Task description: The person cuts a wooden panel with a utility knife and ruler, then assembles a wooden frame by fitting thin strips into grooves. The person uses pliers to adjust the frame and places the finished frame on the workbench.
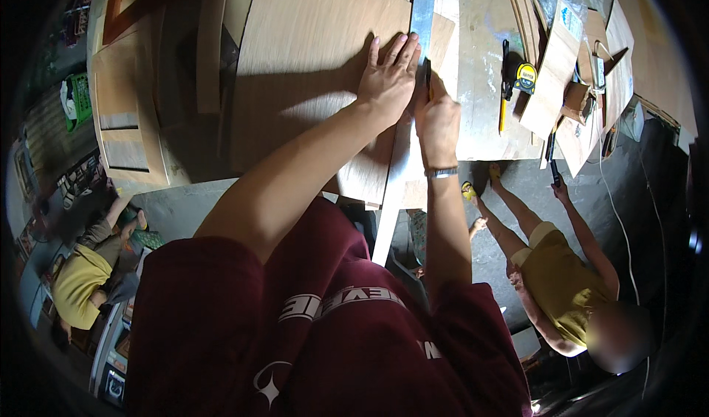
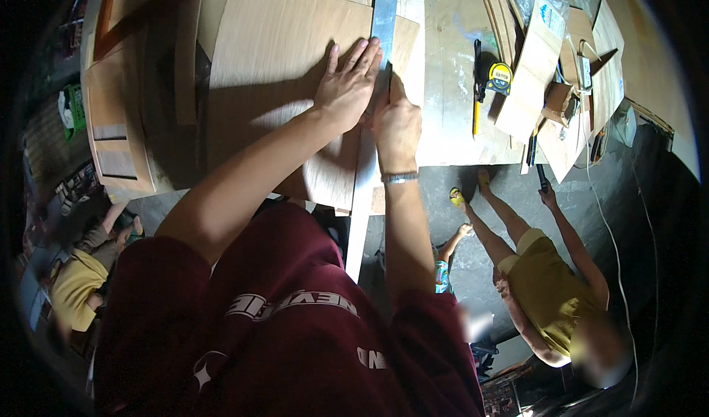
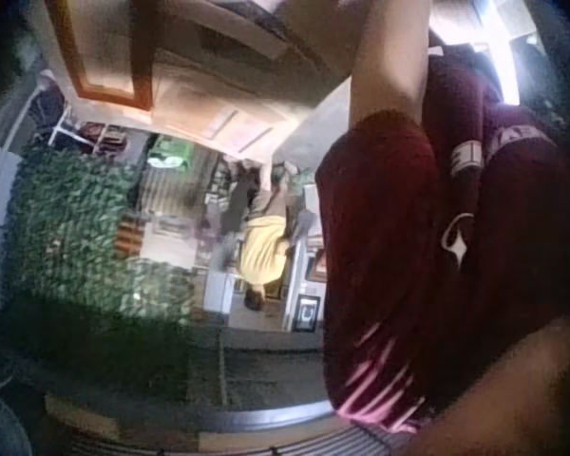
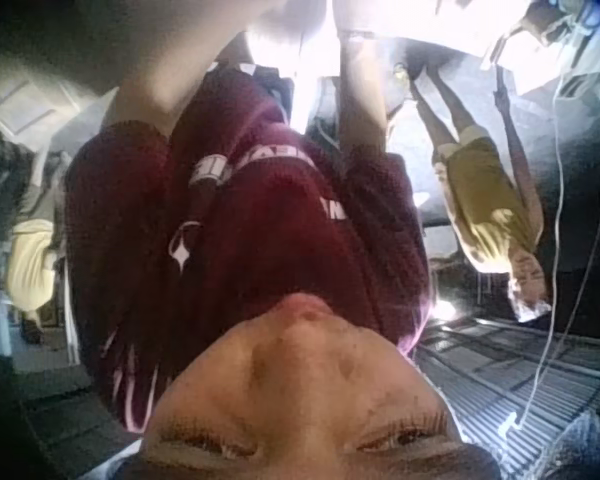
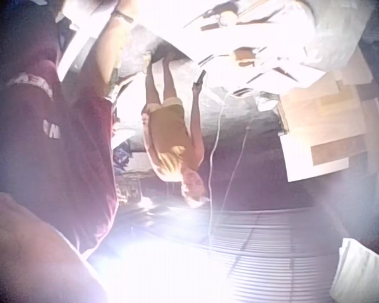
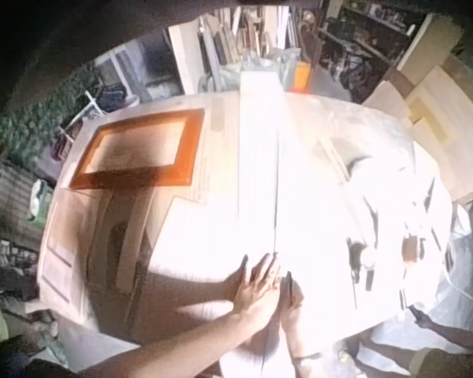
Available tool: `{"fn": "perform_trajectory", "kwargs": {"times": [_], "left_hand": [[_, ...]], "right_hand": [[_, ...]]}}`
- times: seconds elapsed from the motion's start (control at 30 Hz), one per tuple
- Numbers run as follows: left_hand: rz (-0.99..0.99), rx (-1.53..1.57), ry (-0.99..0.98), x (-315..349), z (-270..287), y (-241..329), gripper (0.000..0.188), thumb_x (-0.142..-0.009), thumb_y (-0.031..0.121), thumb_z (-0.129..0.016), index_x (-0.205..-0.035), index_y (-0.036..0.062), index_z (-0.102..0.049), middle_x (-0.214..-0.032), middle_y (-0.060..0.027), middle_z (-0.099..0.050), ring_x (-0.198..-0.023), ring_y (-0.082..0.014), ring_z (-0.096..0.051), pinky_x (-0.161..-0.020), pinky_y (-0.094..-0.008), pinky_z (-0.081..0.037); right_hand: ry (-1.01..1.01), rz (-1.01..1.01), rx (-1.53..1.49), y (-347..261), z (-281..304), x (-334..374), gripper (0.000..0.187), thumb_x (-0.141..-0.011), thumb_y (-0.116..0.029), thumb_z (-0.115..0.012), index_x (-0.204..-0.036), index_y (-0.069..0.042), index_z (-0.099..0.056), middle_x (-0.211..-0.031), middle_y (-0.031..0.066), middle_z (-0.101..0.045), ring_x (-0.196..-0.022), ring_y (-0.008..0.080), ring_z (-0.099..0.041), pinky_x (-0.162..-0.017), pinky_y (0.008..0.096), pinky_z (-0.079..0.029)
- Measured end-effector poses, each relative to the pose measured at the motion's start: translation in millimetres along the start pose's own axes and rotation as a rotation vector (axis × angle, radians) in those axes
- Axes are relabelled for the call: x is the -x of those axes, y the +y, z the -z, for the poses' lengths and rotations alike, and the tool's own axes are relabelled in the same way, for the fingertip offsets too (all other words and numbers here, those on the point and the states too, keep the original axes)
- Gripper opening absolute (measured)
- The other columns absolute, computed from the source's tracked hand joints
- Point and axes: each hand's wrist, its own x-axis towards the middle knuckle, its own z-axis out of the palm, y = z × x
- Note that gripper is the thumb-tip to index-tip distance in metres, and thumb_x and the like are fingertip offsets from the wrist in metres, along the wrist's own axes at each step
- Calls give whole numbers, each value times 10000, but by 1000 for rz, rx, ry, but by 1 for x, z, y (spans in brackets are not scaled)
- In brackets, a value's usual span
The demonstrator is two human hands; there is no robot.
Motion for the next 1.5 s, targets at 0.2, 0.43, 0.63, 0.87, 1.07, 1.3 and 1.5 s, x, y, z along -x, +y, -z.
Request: {"fn": "perform_trajectory", "kwargs": {"times": [0.2, 0.43, 0.63, 0.87, 1.07, 1.3, 1.5], "left_hand": [[-6, 68, -92, 2, 16, 0, 1305, -641, 375, -932, -1622, 30, -142, -1718, -92, -96, -1585, -261, -85, -1268, -598, -66], [-1, 62, -176, 1, 21, -1, 1385, -613, 459, -931, -1626, 32, -88, -1719, -114, -30, -1585, -289, -18, -1257, -636, -35], [-5, 50, -194, -1, 21, -1, 1362, -641, 440, -922, -1626, 33, -73, -1720, -113, -8, -1586, -288, -2, -1254, -642, -39], [0, 57, -229, -1, 22, -2, 1372, -653, 479, -913, -1630, 42, -55, -1723, -107, 28, -1587, -290, 33, -1230, -669, 15], [-18, -6, -213, 3, 38, 4, 1341, -621, 512, -910, -1612, 10, -159, -1707, -143, -118, -1585, -292, -68, -1239, -664, -73], [-13, 1, -224, 2, 35, 1, 1354, -605, 518, -912, -1616, 16, -164, -1705, -137, -137, -1583, -302, -75, -1230, -676, -45], [-34, 33, -193, 2, 29, 2, 1350, -622, 496, -915, -1629, 43, -137, -1711, -130, -117, -1583, -308, -79, -1231, -670, -20]], "right_hand": [[-20, -3, -46, 10, 9, 60, 302, -959, -100, -603, -1240, -1, -654, -959, 293, -687, -874, 469, -687, -698, 480, -566], [-84, -62, -28, 12, 22, 118, 304, -946, -35, -600, -1239, 23, -661, -971, 273, -700, -863, 422, -711, -750, 454, -567], [-146, -82, -24, 25, 26, 163, 356, -986, -88, -604, -1329, 7, -614, -913, 267, -711, -752, 372, -740, -620, 413, -576], [-21, -54, -93, 8, 56, 76, 395, -980, -96, -576, -1362, 2, -585, -993, 319, -685, -784, 429, -725, -625, 452, -580], [18, -27, -96, -10, 14, -78, 363, -986, -226, -574, -1290, -36, -626, -831, 331, -674, -807, 464, -704, -649, 512, -579], [-31, 110, -59, 9, -15, -105, 346, -1006, -179, -528, -1283, -1, -633, -672, 203, -694, -504, 245, -683, -497, 366, -562], [-8, 183, -35, 20, -15, -100, 328, -1011, -187, -542, -1262, -6, -651, -685, 219, -690, -512, 266, -684, -473, 379, -546]]}}
